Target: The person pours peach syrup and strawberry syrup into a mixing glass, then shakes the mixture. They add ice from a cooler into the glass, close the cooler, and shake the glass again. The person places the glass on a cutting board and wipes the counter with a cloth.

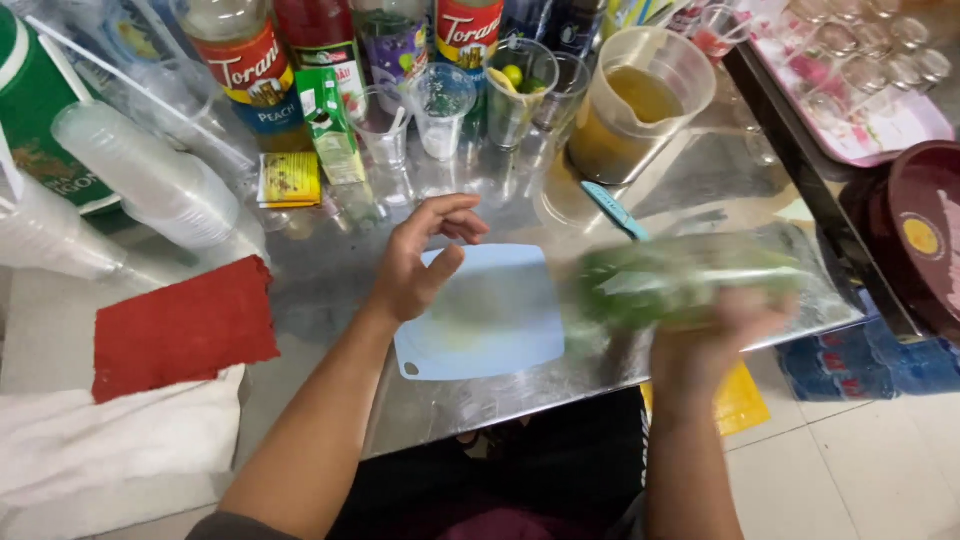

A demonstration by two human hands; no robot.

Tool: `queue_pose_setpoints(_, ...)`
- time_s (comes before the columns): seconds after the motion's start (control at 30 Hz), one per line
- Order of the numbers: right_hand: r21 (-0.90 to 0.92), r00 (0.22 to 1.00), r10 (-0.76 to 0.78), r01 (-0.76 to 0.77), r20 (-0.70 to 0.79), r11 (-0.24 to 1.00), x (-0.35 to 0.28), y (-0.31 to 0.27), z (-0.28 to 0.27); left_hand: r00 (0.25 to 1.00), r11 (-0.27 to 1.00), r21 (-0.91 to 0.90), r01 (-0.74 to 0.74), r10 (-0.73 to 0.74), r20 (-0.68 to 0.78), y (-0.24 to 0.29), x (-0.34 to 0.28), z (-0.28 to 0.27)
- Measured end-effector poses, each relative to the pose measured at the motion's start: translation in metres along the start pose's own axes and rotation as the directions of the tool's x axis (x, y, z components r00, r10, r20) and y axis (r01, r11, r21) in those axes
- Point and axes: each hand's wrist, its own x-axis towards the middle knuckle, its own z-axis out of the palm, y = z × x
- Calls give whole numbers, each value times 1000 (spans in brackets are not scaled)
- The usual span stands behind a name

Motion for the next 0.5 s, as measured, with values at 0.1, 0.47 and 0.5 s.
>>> queue_pose_setpoints(0.1,186,988,-16,45,-151,982,2,-6,-13,1000,999,52,10,-11,17,9,-5,1)
queue_pose_setpoints(0.47,143,946,156,-119,-284,982,44,28,-36,999,992,129,7,-2,-34,8,2,7)
queue_pose_setpoints(0.5,147,945,161,-123,-284,981,27,28,-34,999,991,135,8,-4,-33,10,1,8)
